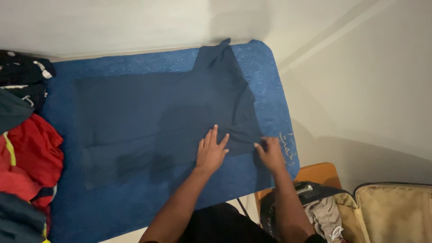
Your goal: The person folds a blue shirt and a red shirt on a blue surface and places the blue shirt into a suitcase.
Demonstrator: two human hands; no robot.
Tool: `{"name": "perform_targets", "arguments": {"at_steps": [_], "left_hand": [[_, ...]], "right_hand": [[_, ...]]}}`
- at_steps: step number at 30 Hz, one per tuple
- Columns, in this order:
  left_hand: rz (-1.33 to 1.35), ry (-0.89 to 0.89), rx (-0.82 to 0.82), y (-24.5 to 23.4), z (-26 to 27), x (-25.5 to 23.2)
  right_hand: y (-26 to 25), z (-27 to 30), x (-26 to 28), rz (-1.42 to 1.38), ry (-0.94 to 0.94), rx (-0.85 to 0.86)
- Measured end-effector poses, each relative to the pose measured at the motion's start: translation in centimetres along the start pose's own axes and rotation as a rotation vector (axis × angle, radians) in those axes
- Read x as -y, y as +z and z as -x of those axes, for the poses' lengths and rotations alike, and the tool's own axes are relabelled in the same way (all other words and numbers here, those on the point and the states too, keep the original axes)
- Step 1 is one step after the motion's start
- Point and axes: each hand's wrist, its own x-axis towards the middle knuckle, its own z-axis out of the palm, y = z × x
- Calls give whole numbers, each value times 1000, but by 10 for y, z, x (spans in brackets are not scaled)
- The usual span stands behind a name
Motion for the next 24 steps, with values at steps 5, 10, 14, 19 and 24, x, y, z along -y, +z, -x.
{"name": "perform_targets", "arguments": {"at_steps": [5,10,14,19,24], "left_hand": [[-181,43,73,2,3,3],[-81,51,33,-27,22,24],[-216,-182,-87,-67,61,75],[-466,-551,-369,-103,138,174],[-697,-581,-496,-100,196,240]], "right_hand": [[2,-7,-9,-57,138,23],[1,-18,41,320,9,-124],[27,-17,81,410,-159,-22],[43,-10,80,419,19,120],[45,-12,80,416,7,110]]}}
